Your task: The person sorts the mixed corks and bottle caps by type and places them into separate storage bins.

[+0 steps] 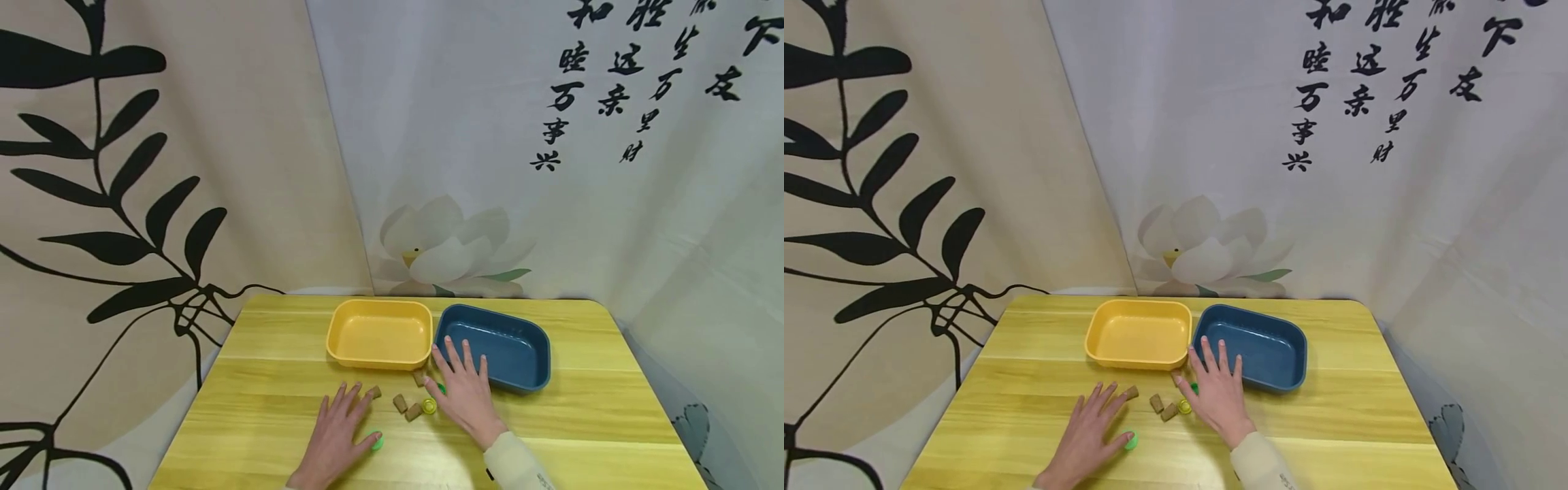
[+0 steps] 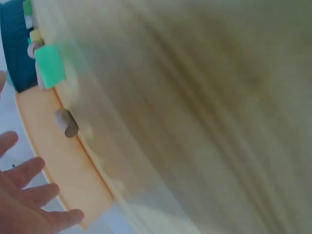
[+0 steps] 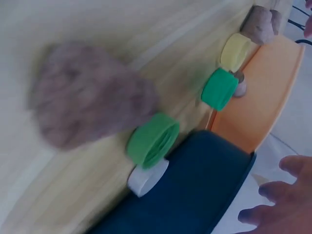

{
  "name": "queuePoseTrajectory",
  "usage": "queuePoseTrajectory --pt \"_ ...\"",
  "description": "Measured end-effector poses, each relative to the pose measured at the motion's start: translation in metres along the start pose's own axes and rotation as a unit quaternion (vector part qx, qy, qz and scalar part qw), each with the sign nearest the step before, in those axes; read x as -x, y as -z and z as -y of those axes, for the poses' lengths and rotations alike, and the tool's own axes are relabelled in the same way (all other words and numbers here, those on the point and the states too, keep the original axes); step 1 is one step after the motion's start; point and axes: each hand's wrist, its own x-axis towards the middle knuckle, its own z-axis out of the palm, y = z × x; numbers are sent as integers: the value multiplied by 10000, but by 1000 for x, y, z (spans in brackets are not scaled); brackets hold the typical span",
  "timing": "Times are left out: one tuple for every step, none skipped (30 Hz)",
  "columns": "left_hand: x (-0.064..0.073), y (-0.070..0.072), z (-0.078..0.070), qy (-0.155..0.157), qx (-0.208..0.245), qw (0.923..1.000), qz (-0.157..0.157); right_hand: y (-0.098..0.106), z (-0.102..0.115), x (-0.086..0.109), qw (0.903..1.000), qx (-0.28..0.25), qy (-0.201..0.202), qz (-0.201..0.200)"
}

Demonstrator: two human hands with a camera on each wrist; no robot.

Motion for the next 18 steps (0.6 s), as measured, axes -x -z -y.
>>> queuePoseTrajectory --pt "1 -1 -1 -64 21 10000 54 -2 2 -3 10000 25 38 -14" --pt "3 -1 -1 -131 56 9999 97 -4 4 -5 10000 6 78 -28" --pt "3 -1 -2 -212 90 9996 133 -5 6 -7 9999 6 113 -17" --pt "4 -2 -3 -278 85 9994 181 -7 7 -9 9999 35 145 -16" --pt "5 -2 -3 -333 85 9991 244 -8 9 -11 9998 81 177 -3" --pt "6 -2 -4 -374 76 9988 318 -10 10 -13 9997 132 209 12" --pt "6 -2 -5 -408 75 9983 418 -11 11 -15 9996 163 228 32" --pt "6 -2 -5 -448 68 9977 510 -12 11 -16 9995 184 238 79" --pt "6 -3 -5 -491 63 9970 603 -13 12 -17 9993 231 258 102" --pt "6 -3 -5 -525 60 9961 700 -14 12 -19 9992 283 273 111" --pt "6 -3 -5 -575 71 9953 781 -16 13 -20 9990 309 282 134" --pt "5 -3 -5 -621 79 9944 848 -16 13 -20 9989 327 290 157" --pt "5 -4 -5 -678 75 9936 900 -17 13 -21 9988 343 300 171" --pt "5 -4 -5 -743 57 9930 922 -18 14 -21 9987 352 306 196" --pt "6 -5 -5 -795 46 9923 945 -19 14 -21 9986 372 321 190" --pt "6 -5 -5 -842 27 9918 963 -19 13 -21 9985 385 327 202" --pt "6 -6 -5 -882 3 9913 976 -20 13 -21 9984 396 333 213" --pt "6 -6 -5 -915 -18 9910 981 -20 13 -21 9984 406 338 224"
